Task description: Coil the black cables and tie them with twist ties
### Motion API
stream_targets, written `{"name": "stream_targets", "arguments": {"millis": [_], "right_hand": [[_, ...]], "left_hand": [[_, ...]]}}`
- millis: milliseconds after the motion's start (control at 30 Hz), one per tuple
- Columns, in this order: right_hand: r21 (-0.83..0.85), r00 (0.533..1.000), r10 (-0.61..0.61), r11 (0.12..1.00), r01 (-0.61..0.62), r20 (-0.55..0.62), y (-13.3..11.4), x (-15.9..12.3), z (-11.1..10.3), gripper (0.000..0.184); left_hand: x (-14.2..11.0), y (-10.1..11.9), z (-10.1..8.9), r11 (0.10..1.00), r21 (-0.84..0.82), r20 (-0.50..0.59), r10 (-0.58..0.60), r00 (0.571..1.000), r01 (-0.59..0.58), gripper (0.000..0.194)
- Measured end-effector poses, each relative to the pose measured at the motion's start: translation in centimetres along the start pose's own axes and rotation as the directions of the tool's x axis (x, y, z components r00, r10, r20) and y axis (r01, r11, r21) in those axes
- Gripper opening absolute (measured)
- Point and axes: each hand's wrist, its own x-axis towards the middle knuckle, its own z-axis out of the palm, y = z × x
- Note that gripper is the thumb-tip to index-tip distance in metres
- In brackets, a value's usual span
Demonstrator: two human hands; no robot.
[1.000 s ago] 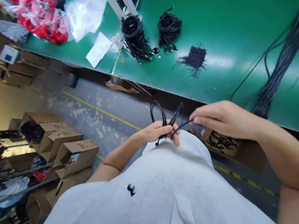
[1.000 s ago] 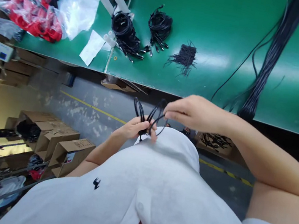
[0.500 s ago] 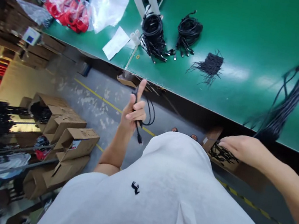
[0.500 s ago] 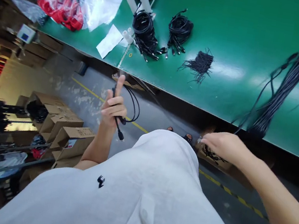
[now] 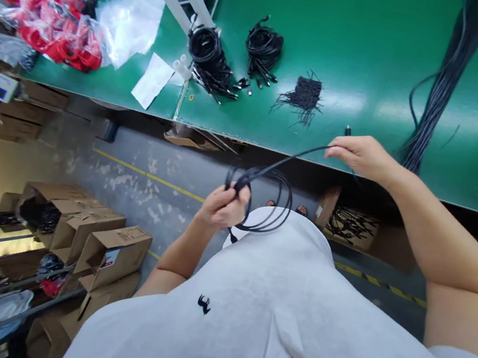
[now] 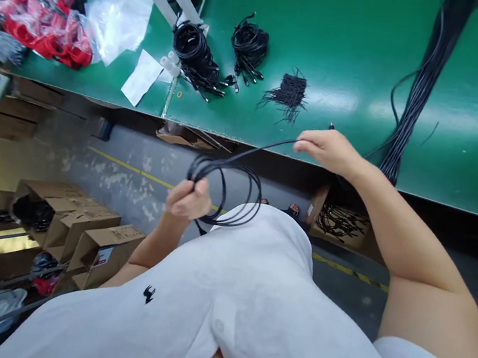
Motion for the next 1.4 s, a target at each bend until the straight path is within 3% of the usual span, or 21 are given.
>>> {"name": "stream_targets", "arguments": {"millis": [67,133,167,200,267,333,400,433,467,533,600,667,733,800,900,1000,1100,1200,1267,1333,1400], "right_hand": [[-0.043,0.984,0.168,0.984,-0.171,-0.055,5.1,-1.8,-0.9,0.038],[-0.137,0.936,0.342,0.926,-0.351,-0.084,8.9,-4.1,-1.3,0.035],[-0.208,0.912,0.402,0.888,-0.410,-0.079,9.8,-5.1,-1.1,0.033],[-0.299,0.901,0.429,0.853,-0.428,-0.064,9.9,-6.1,-0.8,0.030],[-0.450,0.941,0.337,0.841,-0.300,0.001,7.5,-7.8,0.5,0.027],[-0.456,0.987,0.070,0.890,0.004,0.145,2.5,-8.7,1.9,0.028],[-0.266,0.927,-0.226,0.913,0.309,0.300,-3.2,-8.6,2.7,0.034],[-0.181,0.894,-0.316,0.906,0.384,0.317,-5.6,-8.1,2.7,0.038],[-0.129,0.884,-0.355,0.904,0.408,0.304,-7.4,-7.4,2.4,0.041],[-0.112,0.920,-0.322,0.929,0.352,0.223,-9.1,-5.6,1.4,0.044],[-0.107,0.961,-0.227,0.963,0.245,0.159,-8.6,-4.2,0.3,0.045],[-0.056,0.976,-0.149,0.986,0.159,0.156,-6.8,-3.6,-0.4,0.045],[-0.001,0.977,-0.084,0.996,0.086,0.196,-4.4,-3.8,-0.6,0.046],[0.009,0.980,-0.032,0.999,0.031,0.197,-2.0,-4.3,-0.4,0.047],[-0.052,0.999,0.010,0.999,-0.008,0.035,1.4,-4.8,0.2,0.047],[-0.133,0.995,0.023,0.990,-0.035,-0.094,3.6,-4.8,0.9,0.043],[-0.050,0.990,0.118,0.991,-0.122,-0.079,4.2,-5.2,2.4,0.039],[0.099,0.974,0.219,0.969,-0.225,0.065,3.7,-6.7,4.2,0.043],[0.112,0.961,0.242,0.960,-0.257,0.136,3.4,-7.9,4.6,0.045],[0.069,0.956,0.280,0.956,-0.286,0.093,3.3,-8.8,3.8,0.041],[-0.002,0.939,0.340,0.940,-0.341,-0.050,3.4,-9.1,2.1,0.037]], "left_hand": [[-1.3,1.9,-1.1,0.971,-0.063,-0.173,0.216,0.961,-0.230,0.037],[-2.2,3.7,-1.6,0.895,-0.075,-0.324,0.395,0.860,-0.439,0.042],[-2.3,4.4,-1.6,0.871,-0.068,-0.365,0.432,0.824,-0.487,0.044],[-2.3,4.8,-1.4,0.874,-0.053,-0.379,0.429,0.820,-0.482,0.045],[-1.3,4.7,-0.7,0.929,-0.009,-0.358,0.343,0.869,-0.370,0.047],[0.5,3.4,0.0,0.973,0.051,-0.317,0.231,0.920,-0.227,0.047],[2.2,1.3,0.6,0.985,0.105,-0.257,0.160,0.953,-0.137,0.044],[2.8,0.2,0.9,0.988,0.125,-0.213,0.118,0.970,-0.093,0.043],[3.2,-0.8,1.2,0.989,0.149,-0.152,0.049,0.987,-0.026,0.043],[3.2,-2.1,1.9,0.970,0.205,-0.004,-0.129,0.992,0.128,0.043],[2.6,-2.4,2.5,0.939,0.248,0.151,-0.282,0.947,0.240,0.044],[1.8,-2.0,2.7,0.943,0.202,0.252,-0.310,0.917,0.263,0.042],[1.3,-1.4,2.5,0.969,0.070,0.264,-0.245,0.933,0.235,0.041],[1.1,-1.0,1.9,0.979,-0.053,0.178,-0.183,0.967,0.196,0.040],[1.0,-0.7,0.8,0.980,-0.156,0.003,-0.121,0.993,0.120,0.045],[0.9,-0.6,0.1,0.983,-0.182,-0.125,-0.048,0.991,0.025,0.050],[0.6,0.0,-0.3,0.985,-0.169,-0.225,-0.005,0.974,-0.034,0.052],[0.0,1.3,-0.3,0.975,-0.168,-0.319,0.089,0.944,-0.148,0.053],[-0.4,2.4,-0.1,0.952,-0.173,-0.377,0.171,0.910,-0.251,0.051],[-0.8,3.4,0.4,0.937,-0.185,-0.421,0.196,0.886,-0.296,0.047],[-1.0,3.9,1.0,0.947,-0.212,-0.429,0.131,0.894,-0.240,0.041]]}}
